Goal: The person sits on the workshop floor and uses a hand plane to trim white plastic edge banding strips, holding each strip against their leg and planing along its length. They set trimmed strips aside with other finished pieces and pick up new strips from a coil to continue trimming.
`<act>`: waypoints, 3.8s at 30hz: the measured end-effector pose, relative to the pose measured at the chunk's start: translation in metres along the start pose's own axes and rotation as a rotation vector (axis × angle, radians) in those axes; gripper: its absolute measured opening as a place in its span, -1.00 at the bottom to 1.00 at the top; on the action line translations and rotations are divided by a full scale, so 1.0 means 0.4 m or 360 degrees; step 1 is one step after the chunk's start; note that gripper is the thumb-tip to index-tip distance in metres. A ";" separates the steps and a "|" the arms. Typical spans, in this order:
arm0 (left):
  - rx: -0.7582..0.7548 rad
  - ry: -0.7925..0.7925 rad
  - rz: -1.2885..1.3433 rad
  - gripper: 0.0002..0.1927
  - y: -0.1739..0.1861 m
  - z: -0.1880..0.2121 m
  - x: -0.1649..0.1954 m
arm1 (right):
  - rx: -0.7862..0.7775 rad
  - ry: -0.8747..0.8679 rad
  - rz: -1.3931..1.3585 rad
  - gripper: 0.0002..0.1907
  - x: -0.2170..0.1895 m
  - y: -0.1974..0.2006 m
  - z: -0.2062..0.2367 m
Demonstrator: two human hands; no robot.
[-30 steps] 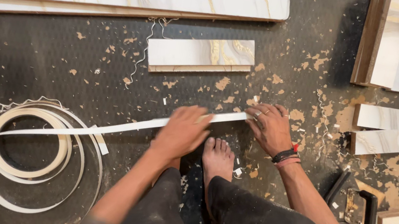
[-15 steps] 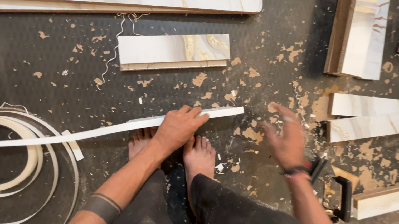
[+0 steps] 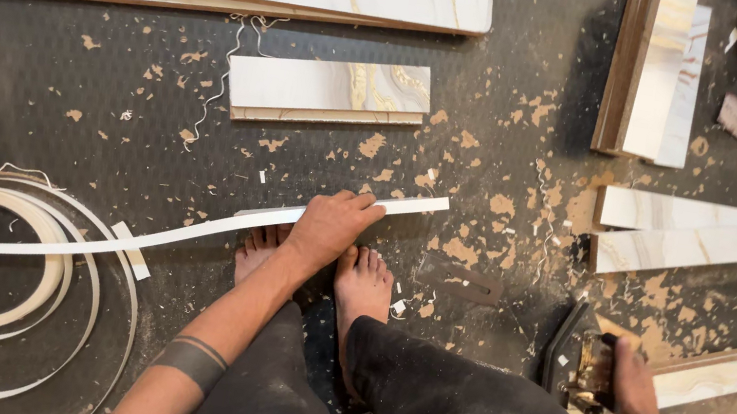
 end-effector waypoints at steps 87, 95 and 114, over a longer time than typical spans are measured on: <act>0.0332 0.0294 0.0013 -0.82 0.238 0.385 -0.082 | -0.0793 0.1777 0.0405 -0.44 -0.697 -0.710 0.772; 0.0332 0.0276 -0.0049 -0.85 0.230 0.378 -0.079 | -0.0597 0.1557 0.0322 -0.48 -0.667 -0.600 0.623; 0.0200 0.0006 -0.0088 -0.84 0.336 0.246 0.009 | -0.0077 0.1430 0.0306 -0.60 -0.681 -0.446 0.474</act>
Point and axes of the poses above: each hand's wrist, its own z-axis away from the middle knuckle, its own y-axis out of the back of the hand, x = y × z, the point moved 2 cm from there along -z, towards the middle knuckle, and after that the axes turned 15 degrees about -y, right-handed, at the moved point
